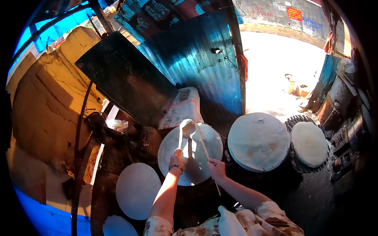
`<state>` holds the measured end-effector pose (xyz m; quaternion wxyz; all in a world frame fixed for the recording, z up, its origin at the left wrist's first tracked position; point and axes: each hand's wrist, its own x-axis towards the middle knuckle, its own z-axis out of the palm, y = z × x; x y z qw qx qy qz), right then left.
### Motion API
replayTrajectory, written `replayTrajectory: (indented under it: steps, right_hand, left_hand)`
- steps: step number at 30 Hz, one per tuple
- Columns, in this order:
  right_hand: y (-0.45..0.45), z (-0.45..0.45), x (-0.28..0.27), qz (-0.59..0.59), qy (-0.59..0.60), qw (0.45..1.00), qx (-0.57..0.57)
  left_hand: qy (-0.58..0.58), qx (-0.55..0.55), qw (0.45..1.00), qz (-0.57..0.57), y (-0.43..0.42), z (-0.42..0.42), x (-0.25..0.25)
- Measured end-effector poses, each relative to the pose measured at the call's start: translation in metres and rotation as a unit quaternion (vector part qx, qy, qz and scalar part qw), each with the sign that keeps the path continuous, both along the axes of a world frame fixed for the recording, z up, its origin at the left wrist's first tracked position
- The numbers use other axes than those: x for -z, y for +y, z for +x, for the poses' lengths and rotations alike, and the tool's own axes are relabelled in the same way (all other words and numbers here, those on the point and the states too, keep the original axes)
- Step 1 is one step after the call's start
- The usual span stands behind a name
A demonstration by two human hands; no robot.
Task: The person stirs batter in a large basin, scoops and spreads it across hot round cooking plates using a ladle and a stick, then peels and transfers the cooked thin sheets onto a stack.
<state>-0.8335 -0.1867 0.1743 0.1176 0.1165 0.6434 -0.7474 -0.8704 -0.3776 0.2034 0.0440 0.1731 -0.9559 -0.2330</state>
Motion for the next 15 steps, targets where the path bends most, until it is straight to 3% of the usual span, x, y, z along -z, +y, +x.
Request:
replayTrajectory:
  steps: [3,7,10,13,15]
  right_hand:
    - [-0.008,0.002,0.016,-0.013,-0.021,0.998,0.064]
    - [-0.035,-0.009,0.025,0.002,0.009,1.0,-0.017]
    - [-0.002,-0.022,-0.002,-0.027,-0.006,1.0,0.012]
    - [-0.011,-0.035,0.037,-0.024,-0.008,0.999,0.032]
    - [-0.04,-0.037,0.064,0.042,0.06,0.997,-0.023]
  left_hand:
    - [0.036,-0.021,0.999,0.03,-0.012,0.001,0.007]
    - [0.064,-0.037,0.997,0.034,-0.021,0.0,0.014]
    - [0.109,-0.022,0.993,0.045,-0.037,0.008,0.023]
    - [0.031,-0.105,0.992,0.064,-0.034,0.021,0.021]
    - [0.096,-0.1,0.988,0.073,-0.039,0.028,0.055]
